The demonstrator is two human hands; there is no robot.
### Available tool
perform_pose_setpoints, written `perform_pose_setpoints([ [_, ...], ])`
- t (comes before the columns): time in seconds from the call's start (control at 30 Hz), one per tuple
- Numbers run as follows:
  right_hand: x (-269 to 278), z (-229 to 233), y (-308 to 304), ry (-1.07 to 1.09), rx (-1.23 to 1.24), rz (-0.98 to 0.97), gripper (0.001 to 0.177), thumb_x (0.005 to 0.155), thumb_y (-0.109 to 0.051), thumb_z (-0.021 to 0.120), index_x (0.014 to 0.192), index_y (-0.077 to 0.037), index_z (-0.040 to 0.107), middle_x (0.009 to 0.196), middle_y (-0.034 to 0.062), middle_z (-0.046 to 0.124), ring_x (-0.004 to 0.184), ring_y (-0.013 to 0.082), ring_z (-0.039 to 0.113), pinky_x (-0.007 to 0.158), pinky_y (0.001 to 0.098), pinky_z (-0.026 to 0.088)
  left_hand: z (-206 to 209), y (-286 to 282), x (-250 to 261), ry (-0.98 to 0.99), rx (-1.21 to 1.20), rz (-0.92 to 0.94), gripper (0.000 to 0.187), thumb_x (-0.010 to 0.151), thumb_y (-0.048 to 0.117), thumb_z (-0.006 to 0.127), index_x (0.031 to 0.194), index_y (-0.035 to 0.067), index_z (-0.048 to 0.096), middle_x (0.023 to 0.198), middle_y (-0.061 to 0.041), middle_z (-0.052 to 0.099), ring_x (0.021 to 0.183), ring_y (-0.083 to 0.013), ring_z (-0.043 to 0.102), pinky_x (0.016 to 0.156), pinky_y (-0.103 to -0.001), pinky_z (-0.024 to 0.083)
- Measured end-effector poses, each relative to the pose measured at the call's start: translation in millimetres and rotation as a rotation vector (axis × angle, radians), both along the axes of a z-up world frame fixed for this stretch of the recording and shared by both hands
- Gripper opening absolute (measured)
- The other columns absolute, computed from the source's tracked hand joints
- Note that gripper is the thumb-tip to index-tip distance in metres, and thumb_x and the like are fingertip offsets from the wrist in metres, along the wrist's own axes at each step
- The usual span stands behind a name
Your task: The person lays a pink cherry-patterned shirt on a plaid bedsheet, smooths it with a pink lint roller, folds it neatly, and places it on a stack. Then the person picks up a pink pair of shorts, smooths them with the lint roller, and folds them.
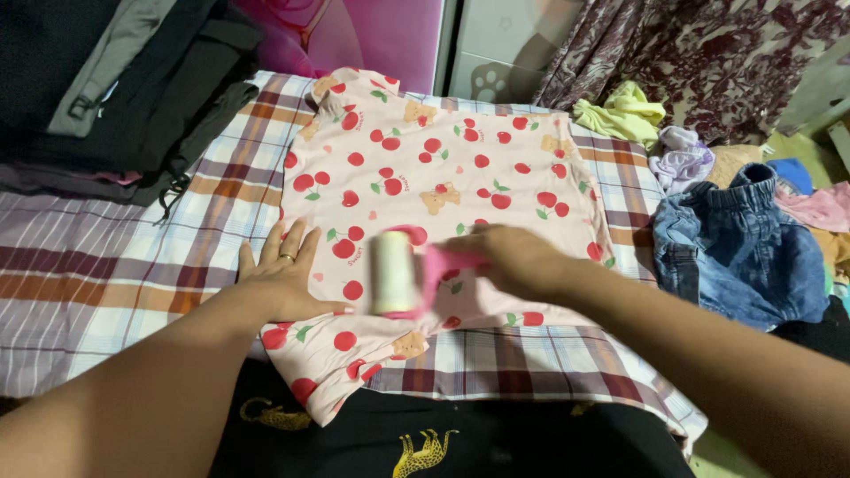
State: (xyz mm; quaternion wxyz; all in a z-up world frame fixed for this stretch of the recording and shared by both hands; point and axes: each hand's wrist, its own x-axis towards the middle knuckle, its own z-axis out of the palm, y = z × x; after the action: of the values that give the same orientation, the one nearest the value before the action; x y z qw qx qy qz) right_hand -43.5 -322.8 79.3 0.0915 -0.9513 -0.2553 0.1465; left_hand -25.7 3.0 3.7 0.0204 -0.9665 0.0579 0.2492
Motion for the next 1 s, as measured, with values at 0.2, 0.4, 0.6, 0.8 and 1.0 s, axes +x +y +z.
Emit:
perform_pose_setpoints([
  [0.2,-10.6,9.5,-174.2,0.016,-0.183,-0.24,0.058,0.087,-0.009,0.065,0.14,-0.031,0.066,0.13,-0.0002,0.072,0.112,0.0202,0.072,0.1,0.0363,0.057,-1.3,-0.3,-1.6,-0.023,0.005,0.003,0.136,0.067,0.086,0.069,0.165,0.024,-0.003,0.173,-0.002,-0.016,0.157,-0.0249,-0.021,0.123,-0.063,-0.001],
  [0.4,-19.4,47.3,-276.0,0.071,-0.526,-0.417,0.05,0.089,-0.024,0.077,0.135,-0.042,0.067,0.131,-0.0103,0.075,0.103,0.0114,0.078,0.087,0.0266,0.066,-3.4,-0.4,-2.8,-0.035,-0.006,0.005,0.136,0.067,0.087,0.068,0.165,0.023,-0.002,0.173,-0.002,-0.016,0.157,-0.0246,-0.023,0.122,-0.064,-0.002],
  [0.6,42.7,44.8,-170.5,-0.183,-0.041,-0.037,0.059,0.085,-0.003,0.063,0.14,-0.024,0.062,0.144,0.002,0.062,0.101,0.0212,0.075,0.082,0.035,0.065,-3.3,0.4,-2.8,-0.039,-0.05,0.009,0.136,0.065,0.085,0.07,0.165,0.024,0.0,0.173,-0.002,-0.015,0.158,-0.0247,-0.023,0.123,-0.064,-0.005],
  [0.8,95.6,16.5,21.7,-0.21,0.248,0.19,0.056,0.086,-0.002,0.068,0.139,-0.016,0.061,0.132,0.0149,0.066,0.115,0.0336,0.063,0.097,0.0443,0.051,3.3,1.3,-5.3,-0.035,-0.111,0.016,0.141,0.063,0.082,0.073,0.164,0.022,-0.004,0.173,-0.003,-0.016,0.156,-0.0255,-0.023,0.122,-0.063,-0.006],
  [1.0,117.3,2.3,28.9,-0.076,0.074,0.057,0.053,0.093,-0.007,0.065,0.143,-0.024,0.061,0.124,0.0119,0.069,0.109,0.0291,0.067,0.096,0.0432,0.053,5.1,1.4,-5.5,-0.018,-0.139,0.027,0.143,0.063,0.084,0.072,0.164,0.018,-0.004,0.172,-0.005,-0.015,0.156,-0.0264,-0.023,0.122,-0.063,-0.007],
])
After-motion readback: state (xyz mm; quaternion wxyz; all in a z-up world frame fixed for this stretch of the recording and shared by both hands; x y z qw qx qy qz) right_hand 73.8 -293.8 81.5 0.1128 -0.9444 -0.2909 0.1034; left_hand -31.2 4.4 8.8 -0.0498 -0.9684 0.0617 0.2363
